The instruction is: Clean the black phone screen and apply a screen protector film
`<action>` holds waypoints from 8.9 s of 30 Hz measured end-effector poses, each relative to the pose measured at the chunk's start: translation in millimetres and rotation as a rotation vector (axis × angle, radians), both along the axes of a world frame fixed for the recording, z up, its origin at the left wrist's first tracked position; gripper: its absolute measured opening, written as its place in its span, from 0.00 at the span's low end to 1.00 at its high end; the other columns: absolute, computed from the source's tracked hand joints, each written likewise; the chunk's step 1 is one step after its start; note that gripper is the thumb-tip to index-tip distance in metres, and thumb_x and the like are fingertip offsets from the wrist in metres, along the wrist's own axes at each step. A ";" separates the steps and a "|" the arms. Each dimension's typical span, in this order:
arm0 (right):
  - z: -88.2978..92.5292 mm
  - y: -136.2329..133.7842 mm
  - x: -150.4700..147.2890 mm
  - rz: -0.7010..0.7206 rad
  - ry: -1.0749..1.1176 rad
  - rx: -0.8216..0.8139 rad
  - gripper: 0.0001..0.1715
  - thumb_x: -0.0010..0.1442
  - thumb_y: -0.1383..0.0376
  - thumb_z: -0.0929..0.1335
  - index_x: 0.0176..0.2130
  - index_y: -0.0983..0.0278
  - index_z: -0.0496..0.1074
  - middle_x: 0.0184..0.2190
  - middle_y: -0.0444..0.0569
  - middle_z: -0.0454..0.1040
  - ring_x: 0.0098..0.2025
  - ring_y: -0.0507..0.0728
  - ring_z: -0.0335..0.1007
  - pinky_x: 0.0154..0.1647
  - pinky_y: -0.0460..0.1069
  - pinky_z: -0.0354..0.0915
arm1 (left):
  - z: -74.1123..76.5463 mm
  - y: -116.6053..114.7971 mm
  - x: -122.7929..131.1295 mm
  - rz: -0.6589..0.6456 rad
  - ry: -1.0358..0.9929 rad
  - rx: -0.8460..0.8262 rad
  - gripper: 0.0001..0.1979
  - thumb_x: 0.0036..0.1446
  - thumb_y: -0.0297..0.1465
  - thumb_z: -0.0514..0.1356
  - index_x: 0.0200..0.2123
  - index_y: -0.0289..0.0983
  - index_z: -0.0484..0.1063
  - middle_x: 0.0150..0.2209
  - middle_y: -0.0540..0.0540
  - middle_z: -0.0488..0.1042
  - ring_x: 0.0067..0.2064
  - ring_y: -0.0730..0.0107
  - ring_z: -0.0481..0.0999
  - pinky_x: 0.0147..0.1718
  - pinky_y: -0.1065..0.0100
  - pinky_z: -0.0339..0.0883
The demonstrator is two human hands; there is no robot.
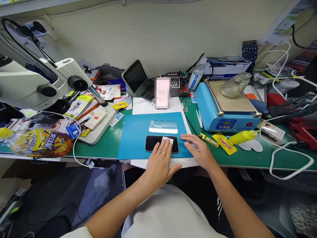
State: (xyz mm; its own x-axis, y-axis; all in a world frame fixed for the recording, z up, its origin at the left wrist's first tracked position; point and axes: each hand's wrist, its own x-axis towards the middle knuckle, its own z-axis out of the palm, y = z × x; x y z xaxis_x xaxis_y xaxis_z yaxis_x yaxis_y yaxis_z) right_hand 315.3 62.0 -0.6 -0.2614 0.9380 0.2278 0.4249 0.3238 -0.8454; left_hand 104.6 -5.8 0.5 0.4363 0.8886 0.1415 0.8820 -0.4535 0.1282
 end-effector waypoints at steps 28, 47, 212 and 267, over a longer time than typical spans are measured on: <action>-2.1 0.3 -0.4 0.001 -0.020 0.018 0.15 0.68 0.55 0.67 0.49 0.54 0.80 0.52 0.50 0.79 0.57 0.64 0.74 0.62 0.62 0.67 | 2.4 -8.3 -14.5 0.062 0.024 -0.009 0.42 0.72 0.54 0.40 0.72 0.25 0.51 0.73 0.35 0.53 0.74 0.51 0.53 0.70 0.49 0.51; -2.7 0.3 -1.0 0.009 -0.040 0.060 0.14 0.69 0.56 0.66 0.48 0.55 0.79 0.52 0.51 0.79 0.56 0.63 0.74 0.62 0.61 0.67 | 12.5 11.5 7.3 0.085 0.027 0.038 0.44 0.69 0.56 0.46 0.67 0.20 0.61 0.67 0.28 0.64 0.69 0.45 0.63 0.69 0.51 0.55; -3.4 7.9 -40.2 0.287 -0.430 0.215 0.33 0.66 0.53 0.69 0.67 0.55 0.66 0.64 0.55 0.70 0.65 0.69 0.65 0.64 0.68 0.66 | 6.7 52.5 -115.8 -0.012 -0.589 -0.291 0.37 0.57 0.37 0.72 0.67 0.50 0.62 0.60 0.46 0.72 0.61 0.53 0.68 0.59 0.53 0.66; -1.7 12.8 -39.5 0.328 -0.428 0.157 0.26 0.64 0.54 0.71 0.60 0.54 0.74 0.63 0.53 0.70 0.65 0.69 0.65 0.64 0.69 0.63 | 1.0 52.5 -114.5 0.006 -0.525 -0.235 0.31 0.58 0.39 0.71 0.63 0.46 0.68 0.58 0.44 0.70 0.61 0.51 0.66 0.60 0.51 0.65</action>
